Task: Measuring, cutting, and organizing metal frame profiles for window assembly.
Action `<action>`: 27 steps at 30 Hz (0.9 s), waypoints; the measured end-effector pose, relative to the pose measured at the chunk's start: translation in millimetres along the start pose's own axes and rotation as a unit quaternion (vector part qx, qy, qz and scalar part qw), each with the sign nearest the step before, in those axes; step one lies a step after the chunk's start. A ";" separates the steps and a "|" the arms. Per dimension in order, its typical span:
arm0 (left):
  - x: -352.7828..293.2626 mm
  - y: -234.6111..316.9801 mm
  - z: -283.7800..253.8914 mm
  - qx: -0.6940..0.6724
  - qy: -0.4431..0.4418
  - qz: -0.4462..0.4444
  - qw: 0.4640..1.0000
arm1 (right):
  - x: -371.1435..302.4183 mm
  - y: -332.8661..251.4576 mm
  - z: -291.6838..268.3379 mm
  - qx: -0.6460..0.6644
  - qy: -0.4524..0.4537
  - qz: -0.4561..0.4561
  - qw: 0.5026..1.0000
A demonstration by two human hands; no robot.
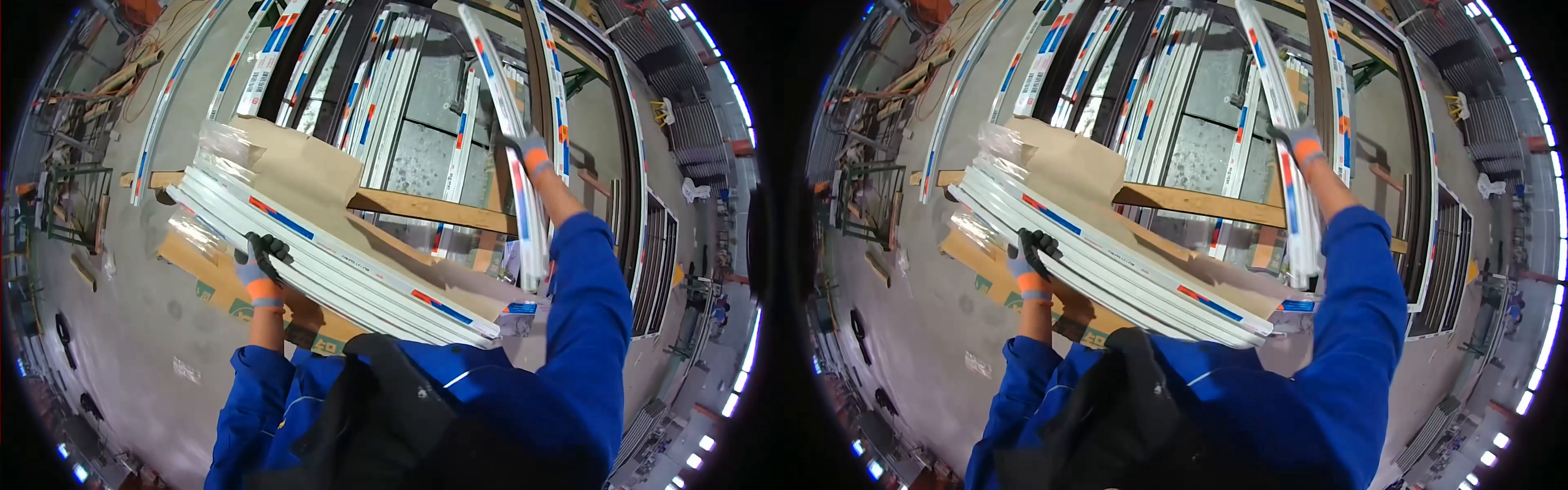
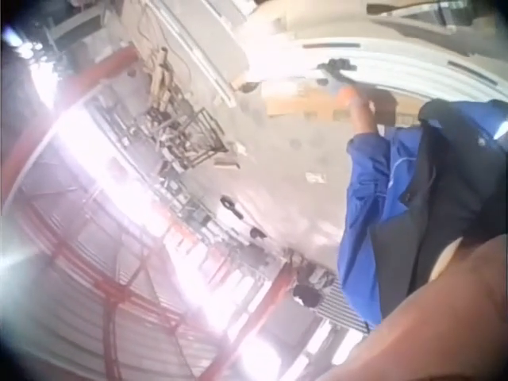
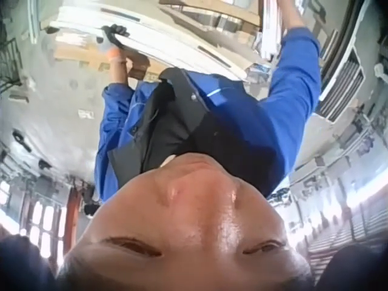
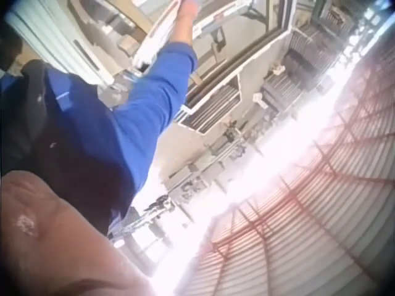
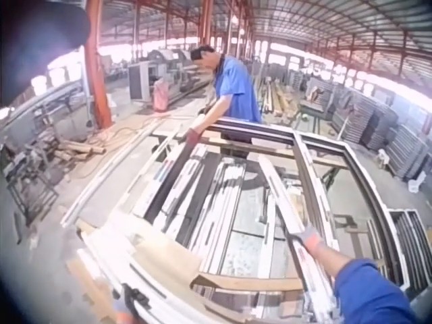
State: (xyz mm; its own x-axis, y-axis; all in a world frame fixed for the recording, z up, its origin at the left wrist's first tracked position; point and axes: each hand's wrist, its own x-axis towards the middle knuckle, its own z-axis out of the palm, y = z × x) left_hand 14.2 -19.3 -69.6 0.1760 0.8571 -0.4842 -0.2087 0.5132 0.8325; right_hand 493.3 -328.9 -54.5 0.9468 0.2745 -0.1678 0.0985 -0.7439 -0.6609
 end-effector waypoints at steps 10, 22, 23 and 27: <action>-10.2 7.4 13.5 0.064 -0.006 0.022 0.998 | 107.7 -26.6 101.5 -0.211 0.069 0.011 0.975; -16.1 14.8 28.5 0.109 0.003 0.004 0.994 | 146.7 63.8 218.2 -0.226 0.001 0.000 0.974; -17.9 11.7 28.0 0.111 0.010 0.006 0.994 | 144.0 80.5 230.1 -0.215 0.022 -0.015 0.976; -13.1 9.7 31.7 0.104 0.006 -0.008 0.995 | 107.8 142.1 248.6 -0.171 0.050 0.147 0.973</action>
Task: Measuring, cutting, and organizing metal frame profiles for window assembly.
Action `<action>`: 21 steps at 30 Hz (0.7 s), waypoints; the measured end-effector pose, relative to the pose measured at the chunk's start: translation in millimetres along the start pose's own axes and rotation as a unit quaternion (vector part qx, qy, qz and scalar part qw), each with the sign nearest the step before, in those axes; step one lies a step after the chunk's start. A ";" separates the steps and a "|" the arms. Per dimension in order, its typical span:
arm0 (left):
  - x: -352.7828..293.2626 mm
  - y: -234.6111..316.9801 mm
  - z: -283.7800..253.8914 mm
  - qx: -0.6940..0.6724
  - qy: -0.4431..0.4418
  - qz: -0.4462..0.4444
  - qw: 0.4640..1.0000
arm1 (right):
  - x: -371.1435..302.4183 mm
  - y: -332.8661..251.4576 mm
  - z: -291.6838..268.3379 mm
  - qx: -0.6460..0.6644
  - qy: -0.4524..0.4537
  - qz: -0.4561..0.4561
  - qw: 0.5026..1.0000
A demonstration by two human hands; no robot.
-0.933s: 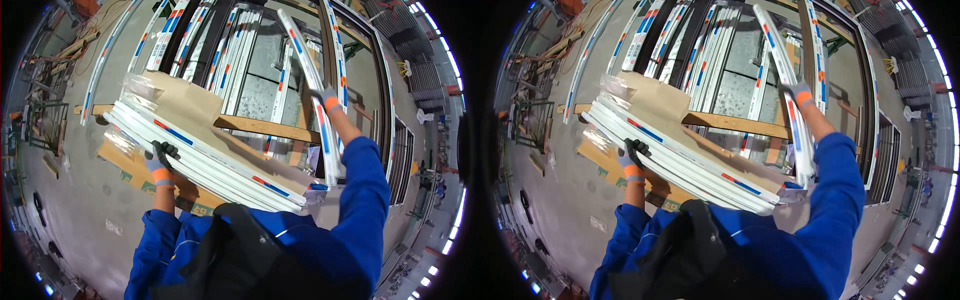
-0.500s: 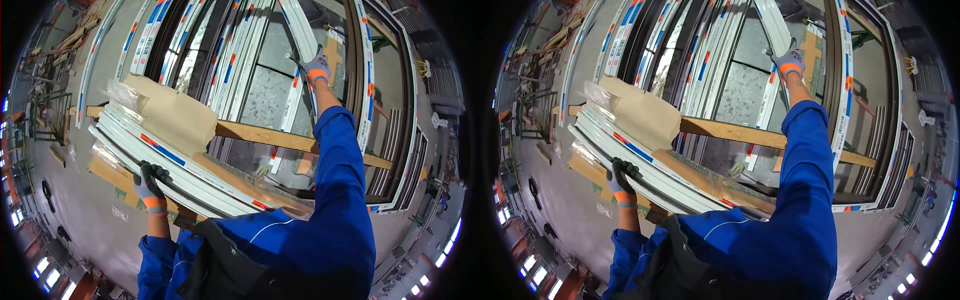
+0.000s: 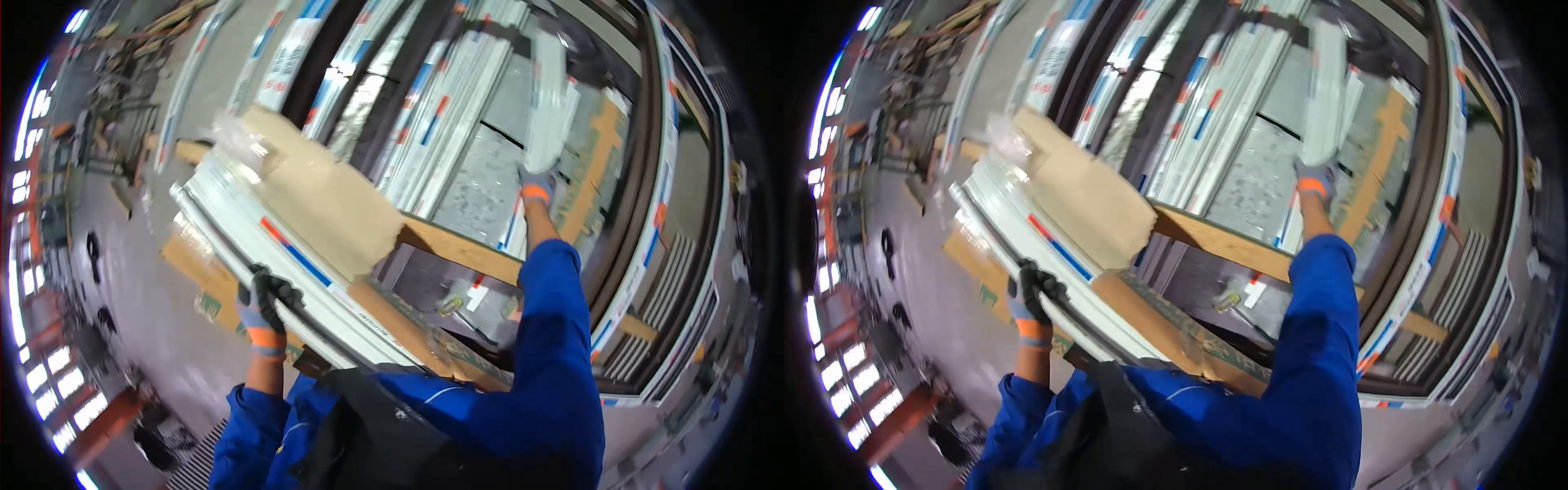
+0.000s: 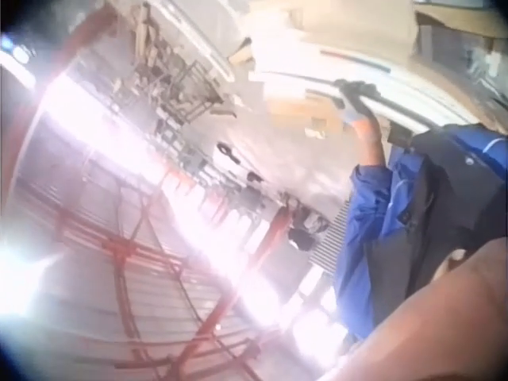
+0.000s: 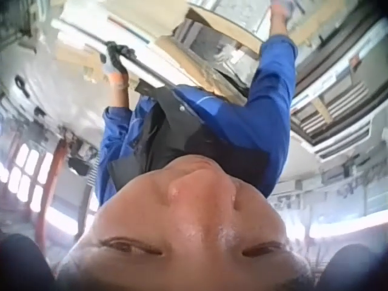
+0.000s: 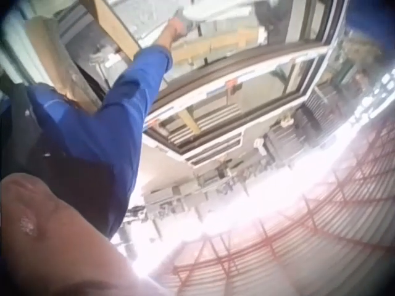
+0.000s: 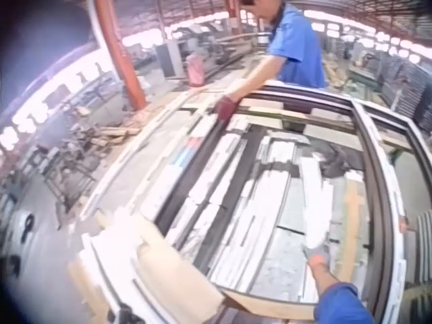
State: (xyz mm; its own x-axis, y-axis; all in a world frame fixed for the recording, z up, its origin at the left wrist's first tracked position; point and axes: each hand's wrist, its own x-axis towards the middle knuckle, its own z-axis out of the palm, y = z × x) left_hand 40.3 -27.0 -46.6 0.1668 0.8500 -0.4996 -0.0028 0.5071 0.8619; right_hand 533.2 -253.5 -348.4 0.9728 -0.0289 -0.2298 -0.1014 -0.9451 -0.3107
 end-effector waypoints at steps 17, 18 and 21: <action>18.0 -17.9 -29.6 -0.177 0.032 -0.052 0.982 | -293.8 -139.2 -254.6 0.202 -0.130 -0.539 0.807; 9.2 -11.5 -23.8 -0.167 0.045 -0.031 0.984 | -344.2 -140.9 -288.7 0.099 -0.024 -0.669 0.736; 28.6 -35.0 -35.7 -0.197 -0.001 -0.089 0.976 | -473.9 -143.4 -325.0 -0.059 -0.259 -0.682 0.681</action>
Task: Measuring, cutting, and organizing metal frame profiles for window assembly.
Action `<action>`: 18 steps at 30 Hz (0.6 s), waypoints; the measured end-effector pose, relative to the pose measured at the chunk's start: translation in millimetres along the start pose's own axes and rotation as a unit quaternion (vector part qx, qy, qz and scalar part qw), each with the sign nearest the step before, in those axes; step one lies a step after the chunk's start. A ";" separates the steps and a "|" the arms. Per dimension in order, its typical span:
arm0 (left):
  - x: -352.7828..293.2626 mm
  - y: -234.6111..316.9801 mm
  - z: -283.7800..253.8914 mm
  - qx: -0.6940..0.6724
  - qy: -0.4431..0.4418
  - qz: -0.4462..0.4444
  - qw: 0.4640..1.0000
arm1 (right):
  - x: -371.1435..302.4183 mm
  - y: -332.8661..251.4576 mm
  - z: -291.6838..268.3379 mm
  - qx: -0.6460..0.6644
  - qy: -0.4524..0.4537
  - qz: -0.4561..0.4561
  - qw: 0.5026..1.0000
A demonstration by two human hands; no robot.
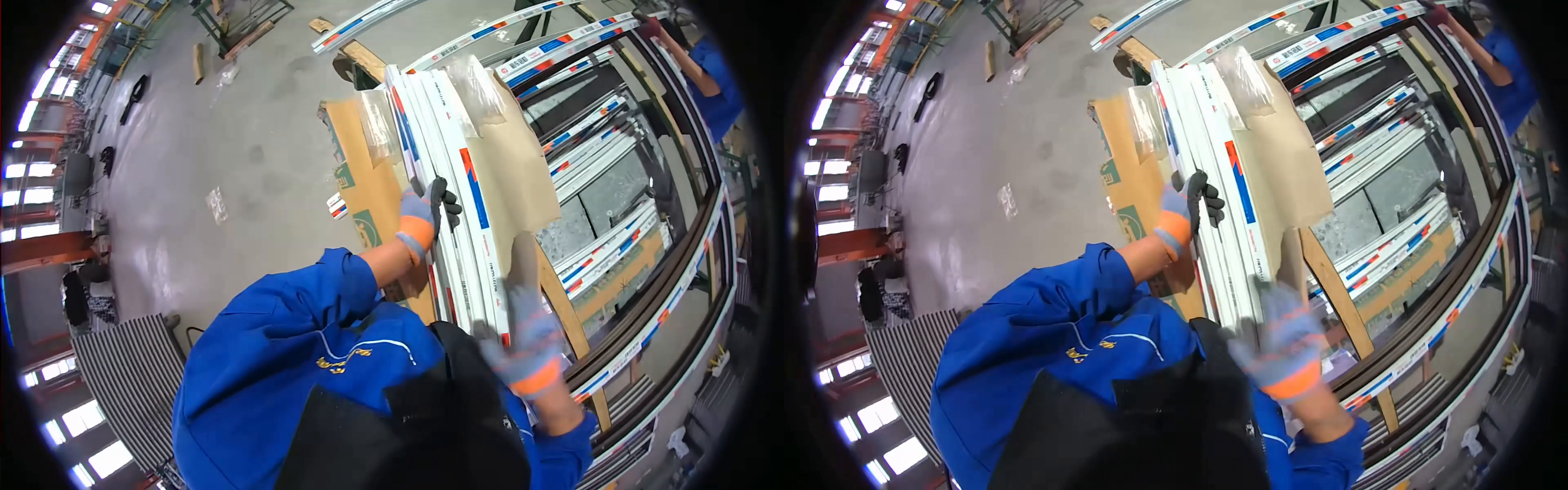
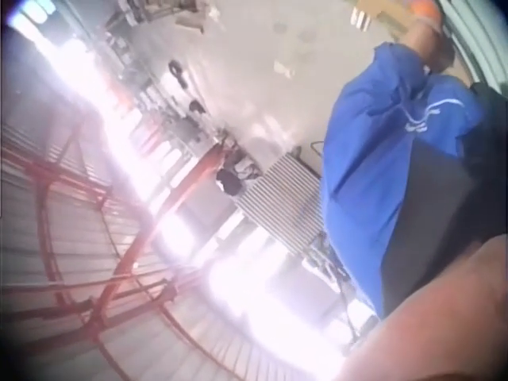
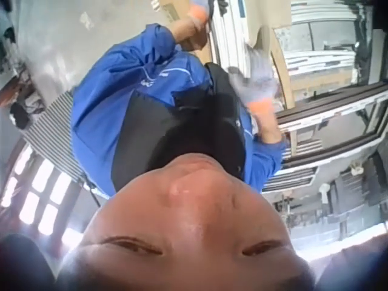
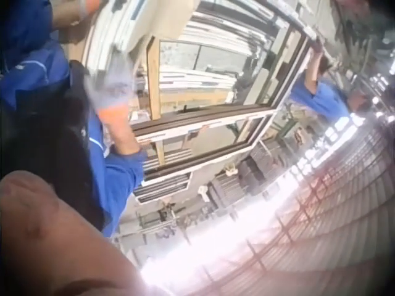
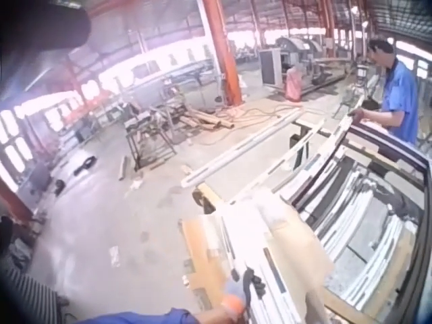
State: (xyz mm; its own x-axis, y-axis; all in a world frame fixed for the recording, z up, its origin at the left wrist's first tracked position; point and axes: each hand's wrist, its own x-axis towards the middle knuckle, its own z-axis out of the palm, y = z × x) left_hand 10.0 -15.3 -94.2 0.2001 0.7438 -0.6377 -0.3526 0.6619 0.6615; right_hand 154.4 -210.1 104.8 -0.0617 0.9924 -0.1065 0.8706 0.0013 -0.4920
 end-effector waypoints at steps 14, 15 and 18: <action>6.6 48.2 -18.8 0.165 -0.254 0.017 0.953 | -18.5 -13.9 133.1 -0.075 0.067 0.388 0.916; 11.4 67.9 -22.5 0.200 -0.299 0.005 0.933 | -16.2 -13.8 124.2 -0.087 0.116 0.389 0.910; 45.1 105.6 -36.0 0.485 -0.055 0.318 0.813 | -0.4 -10.2 105.4 -0.107 0.094 0.431 0.891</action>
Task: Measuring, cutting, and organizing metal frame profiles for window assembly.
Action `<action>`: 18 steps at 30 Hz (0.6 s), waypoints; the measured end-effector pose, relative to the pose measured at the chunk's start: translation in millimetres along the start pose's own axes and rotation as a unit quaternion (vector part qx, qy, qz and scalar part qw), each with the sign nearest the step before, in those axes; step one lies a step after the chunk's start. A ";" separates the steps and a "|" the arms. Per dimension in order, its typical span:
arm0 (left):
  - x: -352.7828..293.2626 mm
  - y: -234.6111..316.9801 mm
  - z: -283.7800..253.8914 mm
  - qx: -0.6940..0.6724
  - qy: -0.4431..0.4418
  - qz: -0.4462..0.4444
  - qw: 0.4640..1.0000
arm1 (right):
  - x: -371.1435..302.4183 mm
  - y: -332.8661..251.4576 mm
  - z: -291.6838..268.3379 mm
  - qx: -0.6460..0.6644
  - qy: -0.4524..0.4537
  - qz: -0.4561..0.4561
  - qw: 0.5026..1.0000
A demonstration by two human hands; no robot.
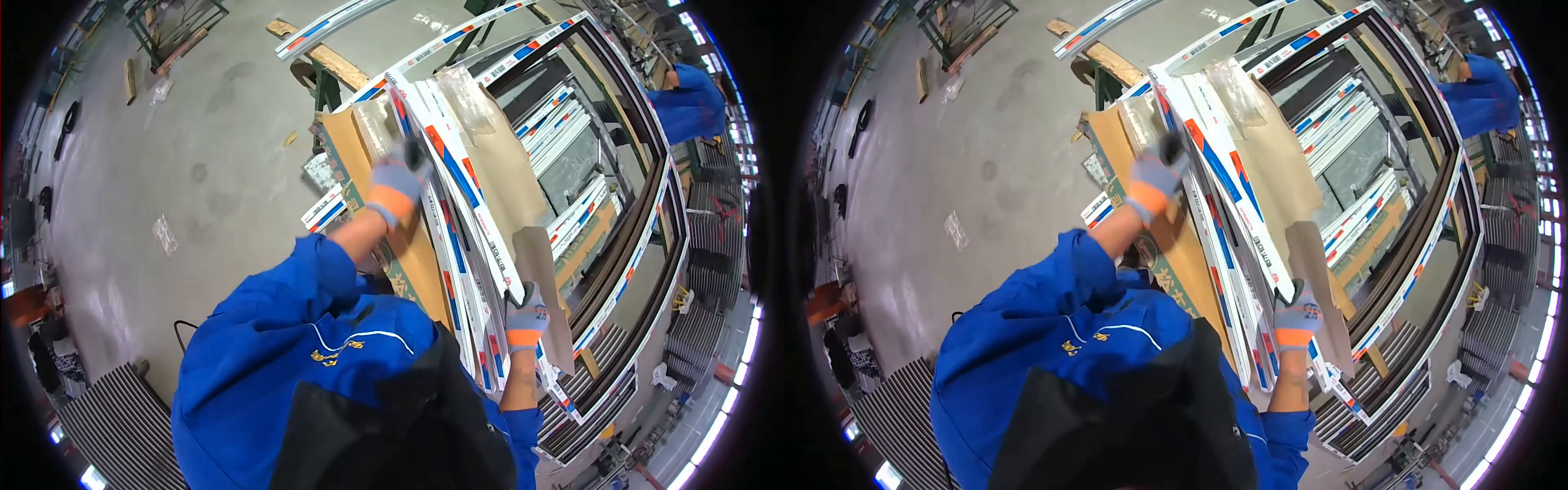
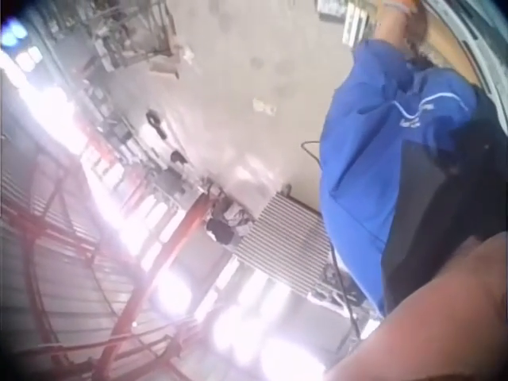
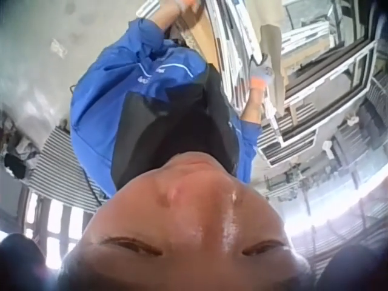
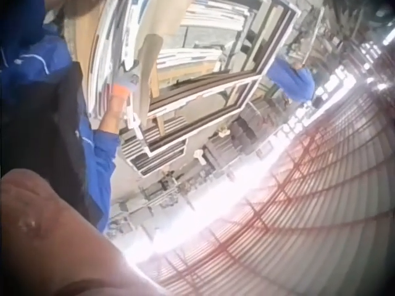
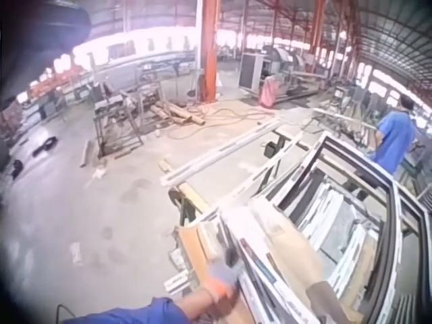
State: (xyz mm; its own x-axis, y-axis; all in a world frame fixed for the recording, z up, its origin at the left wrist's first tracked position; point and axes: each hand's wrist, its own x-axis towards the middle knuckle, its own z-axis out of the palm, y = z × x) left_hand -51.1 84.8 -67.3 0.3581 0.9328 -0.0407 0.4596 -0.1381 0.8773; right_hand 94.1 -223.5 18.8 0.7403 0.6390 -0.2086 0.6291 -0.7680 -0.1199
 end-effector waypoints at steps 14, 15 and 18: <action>139.5 -21.3 6.1 0.077 0.192 0.078 0.975 | -14.8 28.7 23.8 -0.001 0.035 -0.032 0.999; 143.5 -38.9 6.6 0.082 0.193 0.078 0.975 | -19.6 35.8 20.2 -0.043 0.055 -0.028 0.997; 155.8 -41.1 32.1 0.117 0.132 -0.016 0.984 | -45.9 118.4 9.1 0.017 0.101 0.018 0.995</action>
State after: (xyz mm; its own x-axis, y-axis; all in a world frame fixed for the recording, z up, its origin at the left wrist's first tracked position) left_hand 11.9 225.1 -125.0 0.1319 0.9875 0.0864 0.6532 -0.1522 0.7418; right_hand 132.5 -344.1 5.3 0.7973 0.6034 -0.0141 0.5950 -0.7897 -0.1494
